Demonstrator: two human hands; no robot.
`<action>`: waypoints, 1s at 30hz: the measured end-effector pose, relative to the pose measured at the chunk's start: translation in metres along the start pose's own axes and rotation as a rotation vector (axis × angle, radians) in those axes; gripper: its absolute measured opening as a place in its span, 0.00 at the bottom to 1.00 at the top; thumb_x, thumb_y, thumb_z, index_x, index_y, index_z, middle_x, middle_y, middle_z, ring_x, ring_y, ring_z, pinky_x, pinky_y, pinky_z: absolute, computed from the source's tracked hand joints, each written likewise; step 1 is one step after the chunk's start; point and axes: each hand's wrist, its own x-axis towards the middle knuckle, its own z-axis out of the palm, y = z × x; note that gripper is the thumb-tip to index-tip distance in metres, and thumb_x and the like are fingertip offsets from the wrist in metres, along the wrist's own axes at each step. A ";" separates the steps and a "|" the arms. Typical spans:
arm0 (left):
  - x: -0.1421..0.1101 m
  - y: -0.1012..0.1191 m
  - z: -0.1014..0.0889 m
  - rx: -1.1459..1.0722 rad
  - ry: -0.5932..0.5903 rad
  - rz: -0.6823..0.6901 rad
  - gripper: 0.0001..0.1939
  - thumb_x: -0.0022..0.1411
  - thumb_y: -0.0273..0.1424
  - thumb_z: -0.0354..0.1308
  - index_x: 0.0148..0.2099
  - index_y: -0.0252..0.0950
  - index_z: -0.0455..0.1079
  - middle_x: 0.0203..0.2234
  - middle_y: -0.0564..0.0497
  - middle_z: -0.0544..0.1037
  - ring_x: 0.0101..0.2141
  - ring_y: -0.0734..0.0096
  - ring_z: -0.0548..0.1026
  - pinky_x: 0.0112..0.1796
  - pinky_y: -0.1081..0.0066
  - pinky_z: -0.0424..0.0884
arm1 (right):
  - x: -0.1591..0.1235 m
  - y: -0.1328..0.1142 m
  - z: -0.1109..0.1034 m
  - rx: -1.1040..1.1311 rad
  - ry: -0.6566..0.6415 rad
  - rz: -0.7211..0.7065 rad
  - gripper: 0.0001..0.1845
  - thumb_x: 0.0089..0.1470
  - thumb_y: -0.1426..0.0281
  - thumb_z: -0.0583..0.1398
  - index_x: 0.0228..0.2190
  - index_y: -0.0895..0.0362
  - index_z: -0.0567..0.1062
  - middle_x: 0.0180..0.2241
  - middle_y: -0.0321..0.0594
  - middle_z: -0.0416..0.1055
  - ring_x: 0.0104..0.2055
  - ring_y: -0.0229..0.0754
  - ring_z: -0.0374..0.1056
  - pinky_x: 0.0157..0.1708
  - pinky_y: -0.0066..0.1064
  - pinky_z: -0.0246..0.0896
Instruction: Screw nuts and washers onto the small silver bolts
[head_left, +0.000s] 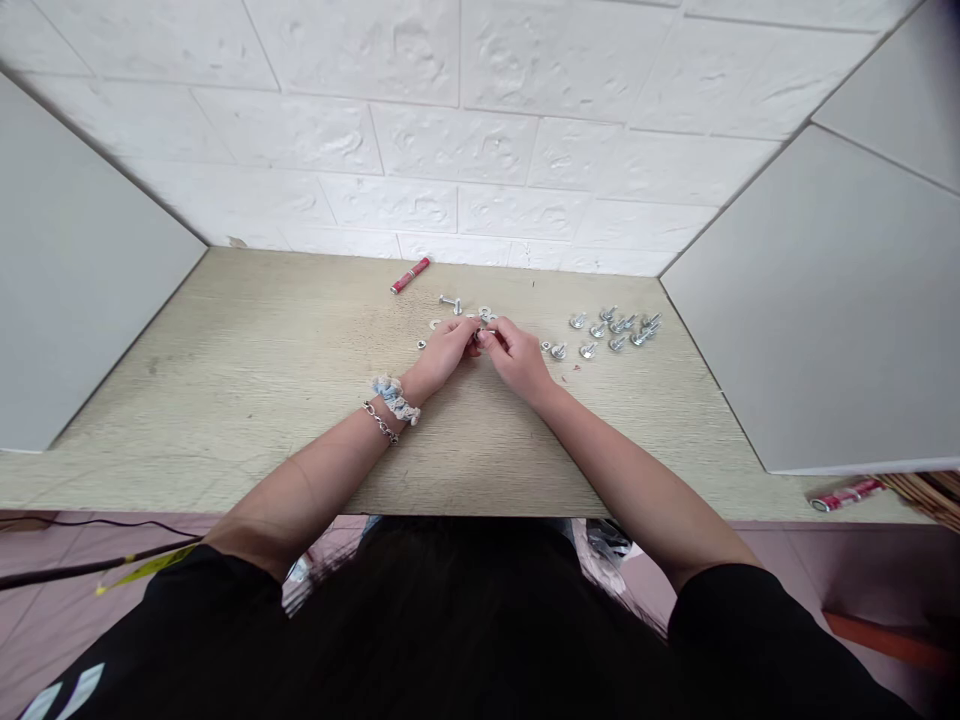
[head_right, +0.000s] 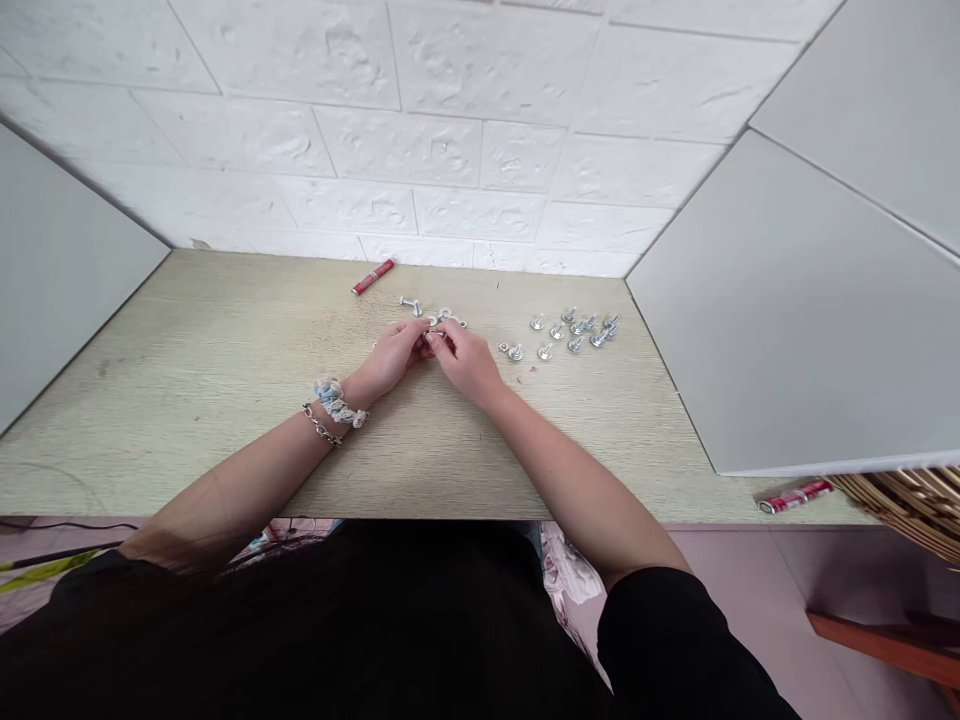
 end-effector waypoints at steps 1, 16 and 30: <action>0.000 0.000 0.000 -0.003 0.006 0.000 0.17 0.61 0.37 0.53 0.22 0.34 0.60 0.19 0.55 0.63 0.22 0.78 0.62 0.28 0.75 0.62 | 0.000 -0.001 -0.001 -0.013 0.019 -0.012 0.16 0.58 0.55 0.51 0.31 0.53 0.68 0.25 0.35 0.69 0.26 0.38 0.61 0.30 0.31 0.56; 0.000 0.000 -0.003 0.093 0.010 -0.044 0.26 0.64 0.48 0.47 0.22 0.35 0.65 0.21 0.51 0.71 0.23 0.76 0.65 0.30 0.74 0.64 | 0.011 -0.010 -0.056 -0.262 0.317 -0.037 0.21 0.58 0.55 0.52 0.19 0.53 0.59 0.18 0.34 0.57 0.23 0.37 0.52 0.27 0.32 0.48; 0.002 0.000 -0.007 0.097 -0.044 -0.051 0.26 0.64 0.48 0.43 0.23 0.35 0.64 0.20 0.51 0.70 0.22 0.77 0.65 0.28 0.75 0.64 | 0.023 0.019 -0.096 -0.930 0.031 0.133 0.13 0.60 0.64 0.52 0.30 0.57 0.72 0.35 0.46 0.72 0.36 0.44 0.65 0.34 0.33 0.50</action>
